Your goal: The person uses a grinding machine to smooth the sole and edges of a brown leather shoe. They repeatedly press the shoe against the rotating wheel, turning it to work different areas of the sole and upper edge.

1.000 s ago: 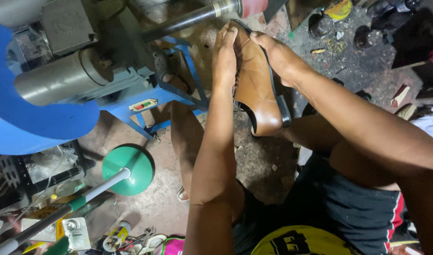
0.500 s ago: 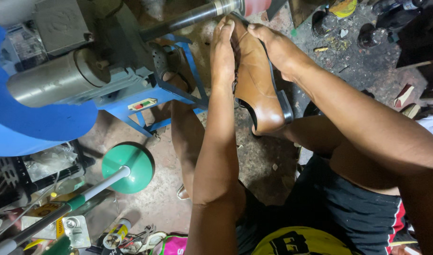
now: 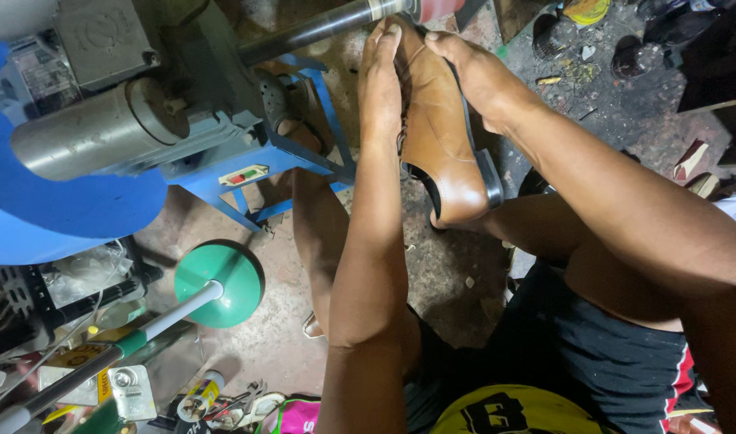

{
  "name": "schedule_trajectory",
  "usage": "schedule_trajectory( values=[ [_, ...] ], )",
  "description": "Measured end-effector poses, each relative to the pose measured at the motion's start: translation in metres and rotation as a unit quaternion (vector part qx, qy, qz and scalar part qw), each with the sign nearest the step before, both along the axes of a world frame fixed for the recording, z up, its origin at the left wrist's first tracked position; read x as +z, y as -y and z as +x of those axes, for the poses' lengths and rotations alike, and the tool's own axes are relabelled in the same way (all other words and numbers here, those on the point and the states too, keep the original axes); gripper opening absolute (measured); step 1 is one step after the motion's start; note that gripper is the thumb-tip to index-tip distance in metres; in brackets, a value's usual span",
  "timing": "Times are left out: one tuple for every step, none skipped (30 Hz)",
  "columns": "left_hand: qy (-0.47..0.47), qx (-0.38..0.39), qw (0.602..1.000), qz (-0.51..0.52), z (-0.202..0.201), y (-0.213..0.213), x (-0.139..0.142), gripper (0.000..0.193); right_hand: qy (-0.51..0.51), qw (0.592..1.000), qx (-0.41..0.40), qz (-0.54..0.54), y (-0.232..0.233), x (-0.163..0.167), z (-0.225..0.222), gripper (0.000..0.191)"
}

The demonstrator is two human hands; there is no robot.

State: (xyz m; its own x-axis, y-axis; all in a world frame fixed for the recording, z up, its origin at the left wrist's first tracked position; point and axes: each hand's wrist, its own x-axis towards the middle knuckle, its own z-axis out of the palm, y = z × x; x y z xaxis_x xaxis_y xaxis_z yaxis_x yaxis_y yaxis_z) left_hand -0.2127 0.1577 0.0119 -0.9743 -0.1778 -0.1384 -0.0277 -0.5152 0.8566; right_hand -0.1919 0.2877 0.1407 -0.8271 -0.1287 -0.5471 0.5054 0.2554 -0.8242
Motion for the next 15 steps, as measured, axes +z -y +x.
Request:
schedule_trajectory(
  values=[
    [-0.001, 0.002, 1.0, 0.005, 0.0, -0.0001, -0.0001, 0.052, -0.007, 1.0, -0.002, -0.012, -0.0006, -0.001, 0.0003, 0.057],
    [-0.003, 0.003, 1.0, 0.011, -0.0004, -0.0002, -0.0005, 0.052, -0.014, 1.0, -0.004, -0.024, -0.0014, -0.0021, 0.0006, 0.057],
    [-0.003, 0.003, 1.0, 0.016, -0.0003, -0.0008, -0.0009, 0.052, -0.016, 0.999, -0.004, -0.043, -0.0021, -0.0035, 0.001, 0.056],
    [-0.005, 0.002, 1.0, 0.027, 0.0, -0.0016, -0.0017, 0.052, -0.018, 0.998, -0.004, -0.061, -0.0028, -0.005, 0.0011, 0.055],
    [-0.007, 0.003, 0.999, 0.039, -0.0001, -0.0023, -0.0022, 0.052, -0.021, 0.997, -0.003, -0.079, -0.0034, -0.0061, 0.0006, 0.055],
    [-0.01, 0.003, 0.999, 0.05, -0.0002, -0.0031, -0.0026, 0.052, -0.019, 0.996, -0.003, -0.083, -0.0045, -0.0069, 0.0006, 0.054],
    [-0.012, 0.002, 0.999, 0.036, 0.0007, -0.003, -0.0036, 0.051, -0.018, 0.996, -0.004, -0.088, -0.0053, -0.0081, 0.0013, 0.054],
    [-0.014, 0.002, 1.0, 0.024, 0.0011, -0.0032, -0.0041, 0.051, -0.016, 0.996, -0.004, -0.092, -0.0058, -0.0087, 0.0014, 0.054],
    [-0.017, 0.002, 1.0, 0.011, 0.0013, -0.0032, -0.0044, 0.05, -0.015, 0.995, -0.006, -0.097, -0.0061, -0.0092, 0.0013, 0.054],
    [-0.022, -0.001, 1.0, 0.015, 0.0021, -0.0027, -0.005, 0.05, -0.013, 0.995, -0.009, -0.103, -0.0057, -0.0099, 0.0018, 0.054],
    [-0.028, -0.002, 0.999, 0.02, 0.0026, -0.0026, -0.0054, 0.049, -0.011, 0.994, -0.011, -0.109, -0.0055, -0.0103, 0.0023, 0.054],
    [-0.034, -0.004, 0.999, 0.025, 0.0028, -0.0025, -0.0055, 0.048, -0.014, 0.993, -0.011, -0.115, -0.0055, -0.0103, 0.0027, 0.053],
    [-0.03, -0.005, 0.999, 0.028, 0.0032, -0.0024, -0.0058, 0.047, -0.017, 0.992, -0.012, -0.121, -0.0055, -0.0104, 0.0031, 0.053],
    [-0.027, -0.006, 0.999, 0.031, 0.0036, -0.0027, -0.0058, 0.046, -0.021, 0.992, -0.012, -0.127, -0.0055, -0.0103, 0.0035, 0.052],
    [-0.022, -0.007, 0.999, 0.034, 0.0047, -0.0027, -0.0062, 0.045, -0.016, 0.994, -0.015, -0.109, -0.0057, -0.0105, 0.0046, 0.052]
  ],
)
